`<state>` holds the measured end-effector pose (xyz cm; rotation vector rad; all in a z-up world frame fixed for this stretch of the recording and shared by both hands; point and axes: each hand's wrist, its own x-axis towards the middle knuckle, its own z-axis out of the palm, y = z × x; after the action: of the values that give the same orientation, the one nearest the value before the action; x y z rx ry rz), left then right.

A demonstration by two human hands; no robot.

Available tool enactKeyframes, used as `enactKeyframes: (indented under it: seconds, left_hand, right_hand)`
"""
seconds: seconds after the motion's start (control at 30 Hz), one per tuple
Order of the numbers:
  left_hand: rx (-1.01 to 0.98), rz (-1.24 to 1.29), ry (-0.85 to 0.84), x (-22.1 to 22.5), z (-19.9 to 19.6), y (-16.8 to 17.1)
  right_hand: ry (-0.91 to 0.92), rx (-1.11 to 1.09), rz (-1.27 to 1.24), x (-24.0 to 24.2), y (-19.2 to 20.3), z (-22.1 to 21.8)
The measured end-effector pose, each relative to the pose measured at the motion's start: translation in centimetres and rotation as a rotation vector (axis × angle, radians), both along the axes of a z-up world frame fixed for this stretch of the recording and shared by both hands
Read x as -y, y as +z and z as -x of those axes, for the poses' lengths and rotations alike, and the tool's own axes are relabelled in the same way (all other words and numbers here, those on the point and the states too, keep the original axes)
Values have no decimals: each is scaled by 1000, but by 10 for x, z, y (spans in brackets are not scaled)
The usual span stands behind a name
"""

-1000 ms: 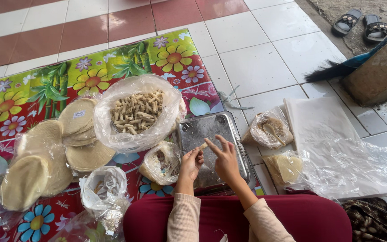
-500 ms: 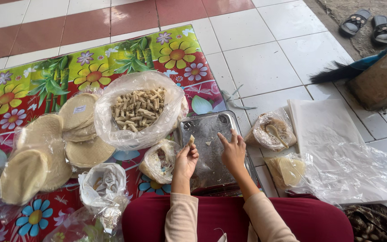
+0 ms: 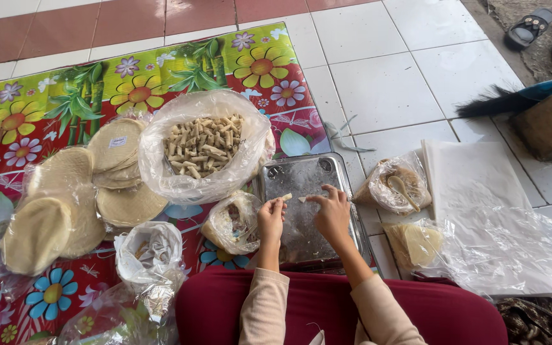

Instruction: The person prepares snacks by hand, using small sheets of dough and a filling. The person places a small amount of filling onto a dough sheet and then folds and rolls the dough into a triangular shape on a metal tray. The person repeats this process several times, occasionally reaching for more dough or filling from surrounding plastic bags.

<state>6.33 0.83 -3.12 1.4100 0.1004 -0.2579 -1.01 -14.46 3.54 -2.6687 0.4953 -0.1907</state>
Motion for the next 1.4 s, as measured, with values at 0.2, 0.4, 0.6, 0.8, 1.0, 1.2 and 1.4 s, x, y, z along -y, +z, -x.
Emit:
enactKeyframes:
  seconds: [0.2,0.4,0.6,0.8,1.0,1.2,1.4]
  left_hand:
    - [72,-56,-57,9,11,16]
    - [-16,16,2,2,10,10]
    - [-49,162,62,1,4,2]
    - [-62,140,22,2,7,-1]
    - [-189,427,-26,3,3,-22]
    - [-277,624,118,-10,-17,29]
    - [-13,592,66,-76,-99,200]
  right_hand:
    - [142,362,-277,-31,3,11]
    - [166,266,-168,-46,2,24]
    - [92,226,-109,-40,-8,25]
    - [-25,339,-118,-34,-1,26]
    - [186,291,204,-41,12,29]
    - [173,124,245,-27,3,35]
    - [105,199,104,-10,11,52]
